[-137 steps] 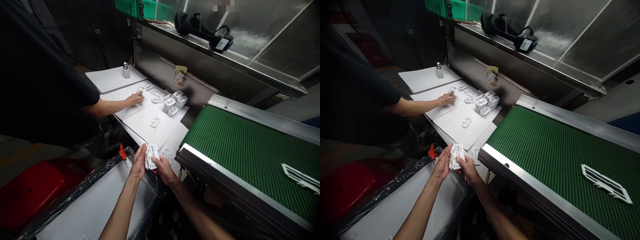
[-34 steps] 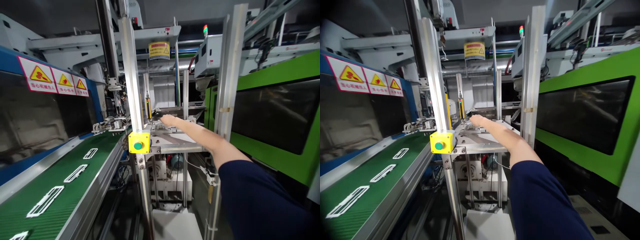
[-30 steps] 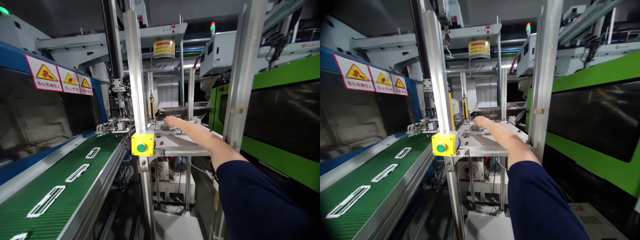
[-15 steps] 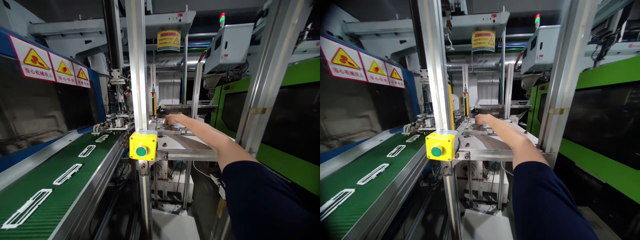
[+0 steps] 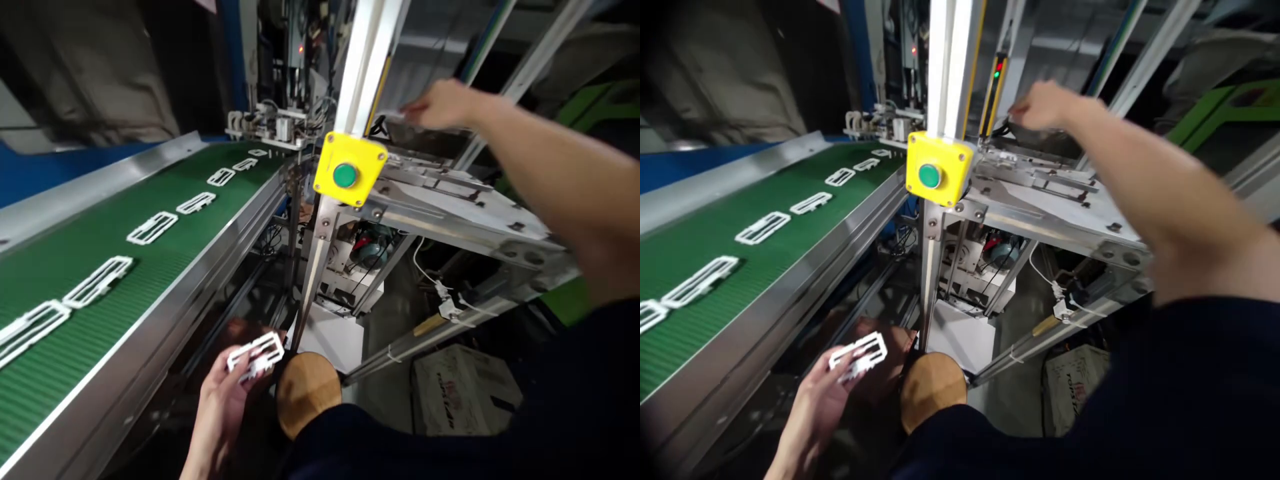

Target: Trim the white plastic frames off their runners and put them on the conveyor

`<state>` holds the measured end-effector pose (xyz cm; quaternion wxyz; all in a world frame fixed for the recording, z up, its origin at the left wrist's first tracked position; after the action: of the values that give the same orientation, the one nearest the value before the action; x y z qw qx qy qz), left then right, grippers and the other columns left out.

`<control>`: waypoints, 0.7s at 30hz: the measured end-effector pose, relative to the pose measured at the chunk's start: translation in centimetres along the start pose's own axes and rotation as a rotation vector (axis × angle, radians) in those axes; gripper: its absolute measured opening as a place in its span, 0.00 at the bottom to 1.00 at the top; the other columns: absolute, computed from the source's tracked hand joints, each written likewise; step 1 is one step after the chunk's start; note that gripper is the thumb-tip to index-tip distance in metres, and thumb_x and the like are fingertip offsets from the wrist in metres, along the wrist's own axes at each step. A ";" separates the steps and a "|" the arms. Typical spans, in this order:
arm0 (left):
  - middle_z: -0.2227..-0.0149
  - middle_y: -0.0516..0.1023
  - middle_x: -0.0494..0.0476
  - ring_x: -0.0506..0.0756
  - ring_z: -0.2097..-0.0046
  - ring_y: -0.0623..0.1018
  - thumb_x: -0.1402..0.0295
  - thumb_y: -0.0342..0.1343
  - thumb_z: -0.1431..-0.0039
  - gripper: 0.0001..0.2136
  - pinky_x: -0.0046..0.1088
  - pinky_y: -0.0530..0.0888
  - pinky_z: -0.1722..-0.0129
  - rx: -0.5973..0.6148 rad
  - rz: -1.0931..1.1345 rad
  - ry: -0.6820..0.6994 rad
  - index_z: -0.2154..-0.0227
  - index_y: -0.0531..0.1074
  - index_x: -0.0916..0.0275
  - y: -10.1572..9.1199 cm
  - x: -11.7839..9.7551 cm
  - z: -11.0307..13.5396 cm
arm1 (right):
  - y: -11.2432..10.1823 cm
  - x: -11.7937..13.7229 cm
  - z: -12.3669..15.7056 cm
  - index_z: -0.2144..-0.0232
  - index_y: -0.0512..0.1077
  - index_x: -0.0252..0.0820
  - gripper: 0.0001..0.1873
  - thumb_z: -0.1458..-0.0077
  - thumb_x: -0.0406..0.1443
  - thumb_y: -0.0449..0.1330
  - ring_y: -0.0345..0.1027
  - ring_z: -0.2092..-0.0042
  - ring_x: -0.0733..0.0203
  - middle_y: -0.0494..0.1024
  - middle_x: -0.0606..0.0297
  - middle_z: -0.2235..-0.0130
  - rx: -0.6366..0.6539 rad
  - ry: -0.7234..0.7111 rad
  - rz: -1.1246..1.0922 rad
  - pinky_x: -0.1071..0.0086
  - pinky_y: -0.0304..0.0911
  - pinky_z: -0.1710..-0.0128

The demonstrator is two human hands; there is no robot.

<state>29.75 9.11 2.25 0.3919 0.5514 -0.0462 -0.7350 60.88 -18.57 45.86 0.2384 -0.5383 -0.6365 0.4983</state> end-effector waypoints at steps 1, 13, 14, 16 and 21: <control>0.65 0.78 0.57 0.55 0.64 0.77 0.68 0.69 0.59 0.17 0.28 0.76 0.66 0.050 0.057 0.016 0.67 0.70 0.64 0.6 -0.4 0.3 | -1.4 0.6 0.6 0.70 0.76 0.17 0.35 0.49 0.47 0.43 0.65 0.50 0.43 0.75 0.48 0.56 -0.040 -0.055 -0.008 0.63 0.59 0.57; 0.66 0.75 0.56 0.50 0.65 0.75 0.72 0.62 0.47 0.09 0.22 0.73 0.65 0.473 0.178 0.229 0.63 0.69 0.64 12.9 -7.2 4.0 | -0.9 16.4 22.0 0.65 0.77 0.42 0.14 0.44 0.43 0.55 0.67 0.77 0.69 0.79 0.62 0.63 0.167 -0.348 -0.701 0.74 0.60 0.83; 0.67 0.74 0.54 0.50 0.66 0.74 0.72 0.62 0.47 0.09 0.21 0.73 0.66 0.493 0.196 0.266 0.64 0.69 0.64 14.0 -8.0 4.7 | 1.0 18.0 23.1 0.67 0.77 0.39 0.16 0.44 0.44 0.55 0.65 0.78 0.70 0.78 0.62 0.65 0.316 -0.384 -0.720 0.74 0.58 0.83; 0.67 0.73 0.53 0.48 0.67 0.73 0.72 0.62 0.47 0.09 0.19 0.72 0.67 0.538 0.223 0.325 0.64 0.69 0.63 16.2 -9.3 6.1 | 2.9 19.9 24.5 0.69 0.76 0.35 0.21 0.42 0.46 0.52 0.62 0.77 0.70 0.76 0.64 0.71 0.428 -0.408 -0.799 0.75 0.55 0.81; 0.58 0.76 0.55 0.53 0.58 0.76 0.64 0.62 0.47 0.19 0.26 0.73 0.57 0.460 0.080 0.410 0.52 0.68 0.57 16.9 -10.4 7.1 | 0.3 18.3 23.5 0.64 0.73 0.36 0.18 0.39 0.43 0.49 0.70 0.68 0.66 0.76 0.63 0.68 0.238 -0.321 -1.042 0.74 0.62 0.75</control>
<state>33.45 1.40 21.49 0.2866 0.7601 -0.1530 -0.5627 35.62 -10.62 32.18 0.4125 -0.0391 -0.7860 0.4588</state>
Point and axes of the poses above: each hand's wrist, its own z-axis away from the middle knuckle, its own y-axis out of the palm, x = y × z, the point moved 9 cm from there along -z, towards the middle knuckle
